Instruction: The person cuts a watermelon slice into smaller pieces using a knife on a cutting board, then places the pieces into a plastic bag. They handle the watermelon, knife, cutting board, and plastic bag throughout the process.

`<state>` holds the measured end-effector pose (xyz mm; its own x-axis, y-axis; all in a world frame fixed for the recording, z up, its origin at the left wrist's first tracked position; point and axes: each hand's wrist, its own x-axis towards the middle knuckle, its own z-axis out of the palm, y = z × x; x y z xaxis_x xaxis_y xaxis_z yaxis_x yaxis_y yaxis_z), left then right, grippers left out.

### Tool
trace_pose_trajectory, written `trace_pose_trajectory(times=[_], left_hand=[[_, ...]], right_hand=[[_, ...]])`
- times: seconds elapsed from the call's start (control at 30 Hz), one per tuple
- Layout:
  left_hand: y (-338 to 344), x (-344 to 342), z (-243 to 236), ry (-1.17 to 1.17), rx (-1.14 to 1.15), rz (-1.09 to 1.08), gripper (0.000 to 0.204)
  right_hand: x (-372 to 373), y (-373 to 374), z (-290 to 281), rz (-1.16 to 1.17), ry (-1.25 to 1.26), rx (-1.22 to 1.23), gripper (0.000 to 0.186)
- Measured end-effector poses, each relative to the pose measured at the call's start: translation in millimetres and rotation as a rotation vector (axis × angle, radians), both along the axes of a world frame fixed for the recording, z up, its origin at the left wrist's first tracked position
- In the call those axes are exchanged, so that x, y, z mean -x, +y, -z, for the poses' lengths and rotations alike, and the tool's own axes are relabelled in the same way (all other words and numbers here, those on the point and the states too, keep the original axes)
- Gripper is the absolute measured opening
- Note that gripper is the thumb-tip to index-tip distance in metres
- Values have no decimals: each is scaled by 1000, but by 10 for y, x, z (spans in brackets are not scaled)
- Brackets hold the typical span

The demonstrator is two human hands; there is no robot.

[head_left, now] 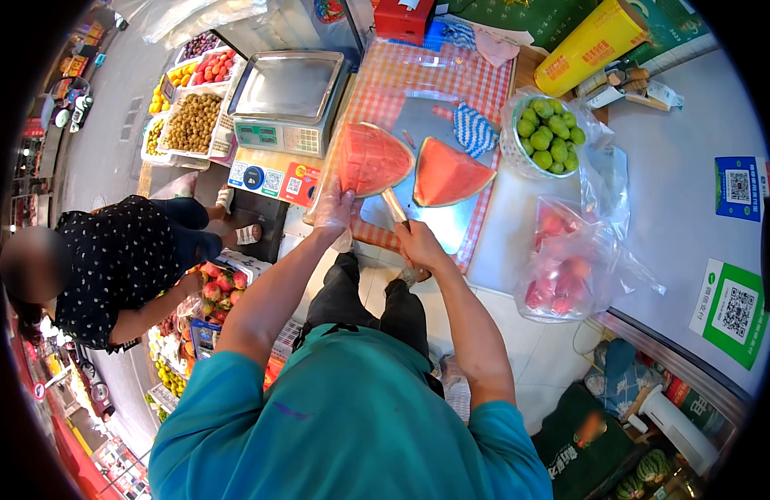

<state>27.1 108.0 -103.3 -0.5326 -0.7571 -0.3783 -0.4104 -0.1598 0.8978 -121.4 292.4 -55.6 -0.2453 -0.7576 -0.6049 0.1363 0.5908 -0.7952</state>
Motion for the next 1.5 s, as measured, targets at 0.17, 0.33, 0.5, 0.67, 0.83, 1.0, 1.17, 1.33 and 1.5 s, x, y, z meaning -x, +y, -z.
trace_pose_trajectory(times=[0.17,0.33,0.5,0.67,0.83,1.0,1.17,1.33,1.5], left_hand=[[-103,-17,-103,360,-386,-98,49],[-370,-27,58,468,-692,-95,50],[-335,71,-48,445,-671,-131,50],[-682,128,-216,541,-715,-108,52],[-1478,649,-859,489,-599,-7,49],[-2096,1469,-1230,281,-429,155,37],[-2706,2152,-693,-31,-78,378,20],[-2724,2669,-879,-496,288,623,20],[-2666,2523,-1407,-630,826,772,32]], right_hand=[[5,3,-70,47,-112,37,35],[-17,-11,-76,57,-180,50,34],[-131,-32,-11,85,-119,56,32],[-175,-297,-307,138,-143,83,34],[96,-936,-610,259,-225,167,35],[465,-1453,-584,408,-420,315,37],[681,-1722,-559,556,-670,261,36],[765,-1827,-215,554,-924,323,36],[579,-1986,-360,505,-1093,409,36]])
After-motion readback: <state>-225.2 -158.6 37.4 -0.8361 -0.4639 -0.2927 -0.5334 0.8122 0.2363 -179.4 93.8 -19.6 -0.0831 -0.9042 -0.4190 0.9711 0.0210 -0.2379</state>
